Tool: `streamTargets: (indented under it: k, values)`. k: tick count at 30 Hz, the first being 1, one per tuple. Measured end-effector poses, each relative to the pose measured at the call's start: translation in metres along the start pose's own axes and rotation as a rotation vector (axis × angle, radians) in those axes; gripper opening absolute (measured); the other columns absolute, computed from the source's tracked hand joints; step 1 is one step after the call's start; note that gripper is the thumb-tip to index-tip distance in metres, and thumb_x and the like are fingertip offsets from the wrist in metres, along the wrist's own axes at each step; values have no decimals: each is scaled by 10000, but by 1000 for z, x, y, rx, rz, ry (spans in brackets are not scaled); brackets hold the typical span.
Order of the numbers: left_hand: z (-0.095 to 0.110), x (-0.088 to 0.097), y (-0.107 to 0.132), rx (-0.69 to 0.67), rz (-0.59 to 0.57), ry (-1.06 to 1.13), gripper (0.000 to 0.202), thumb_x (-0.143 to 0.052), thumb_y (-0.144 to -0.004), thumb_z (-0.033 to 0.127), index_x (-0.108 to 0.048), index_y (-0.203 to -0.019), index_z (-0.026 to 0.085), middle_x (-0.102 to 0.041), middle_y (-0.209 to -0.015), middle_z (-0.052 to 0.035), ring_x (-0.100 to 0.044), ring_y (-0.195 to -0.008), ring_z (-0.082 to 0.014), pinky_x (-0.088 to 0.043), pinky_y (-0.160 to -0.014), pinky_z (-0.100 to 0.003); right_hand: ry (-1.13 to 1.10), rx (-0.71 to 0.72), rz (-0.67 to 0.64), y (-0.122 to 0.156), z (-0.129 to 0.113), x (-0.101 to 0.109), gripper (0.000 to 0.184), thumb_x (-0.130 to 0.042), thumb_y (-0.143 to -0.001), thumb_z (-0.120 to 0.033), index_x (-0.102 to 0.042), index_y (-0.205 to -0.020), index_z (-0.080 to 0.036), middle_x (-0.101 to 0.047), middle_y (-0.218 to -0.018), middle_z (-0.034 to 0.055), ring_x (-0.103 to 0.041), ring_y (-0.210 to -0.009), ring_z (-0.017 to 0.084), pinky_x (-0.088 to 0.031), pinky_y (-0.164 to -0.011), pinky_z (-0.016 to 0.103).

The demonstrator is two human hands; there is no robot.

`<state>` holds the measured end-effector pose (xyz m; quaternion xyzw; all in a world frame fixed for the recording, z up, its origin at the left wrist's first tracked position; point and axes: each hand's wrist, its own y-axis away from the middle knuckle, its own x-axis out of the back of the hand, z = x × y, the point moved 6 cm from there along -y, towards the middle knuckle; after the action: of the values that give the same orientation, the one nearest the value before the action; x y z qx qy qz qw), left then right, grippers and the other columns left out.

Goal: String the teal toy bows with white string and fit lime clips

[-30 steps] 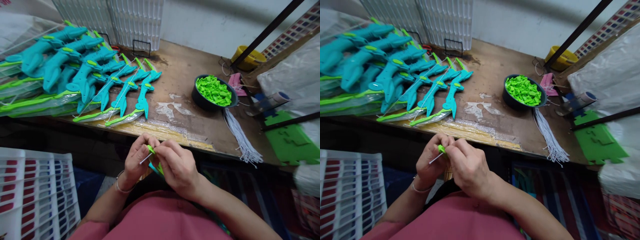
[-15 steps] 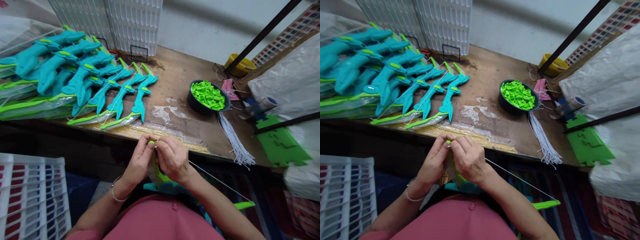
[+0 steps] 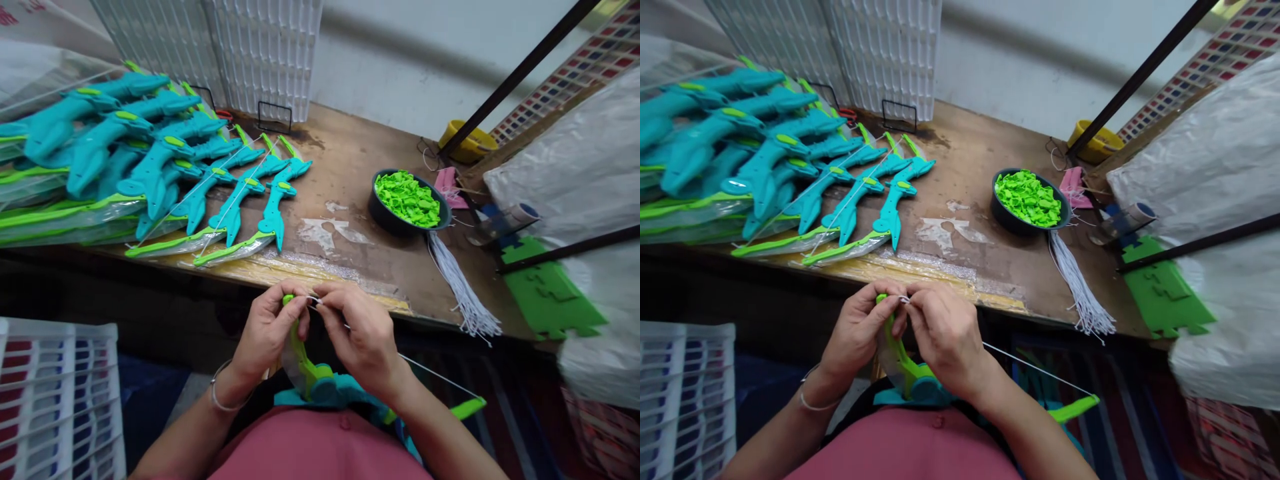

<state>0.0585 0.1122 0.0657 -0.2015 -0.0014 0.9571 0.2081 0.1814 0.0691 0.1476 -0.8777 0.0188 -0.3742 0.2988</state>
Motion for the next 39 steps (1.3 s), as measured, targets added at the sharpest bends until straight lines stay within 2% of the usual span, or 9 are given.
streamTargets:
  k: [4,9,19,22,25,28,32,37,39]
  values:
    - [-2,-5,4,46,18,24,164,-644,-988,311,-613,-890,182,-560,-686,35,-513,-531,-87,-418,-543,-218,21,-39,-54,3,2,-6,119,-580,-998,-137,-578,-899,-203,-681,-907,45,-659,-864,165,-521,-784,293]
    - [-5,-8,9,71,-13,34,153,-608,-1011,330,-619,-953,189,-559,-719,27,-513,-571,-94,-433,-576,-223,-76,-209,-6,5,15,-8,125,-640,-940,-123,-576,-877,-210,-618,-791,-18,-598,-721,128,-472,-673,251]
    - [-13,-9,6,148,81,193,219,-692,-941,329,-602,-812,176,-506,-589,44,-462,-478,-82,-389,-492,-203,-122,-266,-76,9,18,-13,167,-650,-925,-87,-578,-825,-201,-611,-778,-21,-589,-730,126,-462,-703,256]
    - [-14,-11,3,212,44,258,230,-738,-889,334,-617,-791,165,-508,-569,38,-464,-465,-85,-384,-480,-202,-194,-200,-73,6,16,-8,151,-625,-938,-67,-593,-858,-192,-643,-905,18,-632,-858,135,-502,-787,263]
    - [-16,-12,1,278,-32,297,262,-776,-849,361,-633,-790,150,-532,-550,25,-483,-471,-91,-388,-491,-203,-182,-21,-65,4,9,-6,120,-555,-990,-92,-605,-932,-184,-661,-1106,88,-640,-1052,169,-530,-899,313]
    - [-19,-11,0,300,-65,292,300,-791,-839,394,-636,-786,143,-539,-528,20,-483,-470,-94,-380,-496,-203,-121,74,-88,6,5,-8,155,-488,-1022,-105,-593,-952,-195,-668,-1045,79,-635,-986,171,-540,-854,326]
    - [-21,-6,1,238,-10,163,287,-759,-889,382,-631,-771,153,-564,-546,18,-501,-482,-100,-396,-511,-213,-107,-85,-65,9,12,-6,179,-484,-1017,-124,-570,-881,-204,-626,-872,29,-594,-816,155,-499,-757,304]
    - [-17,-5,2,169,-16,33,243,-728,-925,358,-654,-814,155,-577,-555,21,-518,-475,-101,-403,-513,-218,-379,-431,-107,14,33,-8,101,-626,-947,-148,-616,-862,-201,-641,-790,-24,-604,-725,122,-477,-690,258]
    - [-16,-6,2,154,-44,37,236,-713,-938,345,-651,-811,156,-575,-565,22,-515,-470,-98,-409,-510,-220,-448,-490,-97,15,38,-9,83,-674,-923,-168,-631,-860,-200,-657,-789,-25,-617,-721,125,-483,-675,255]
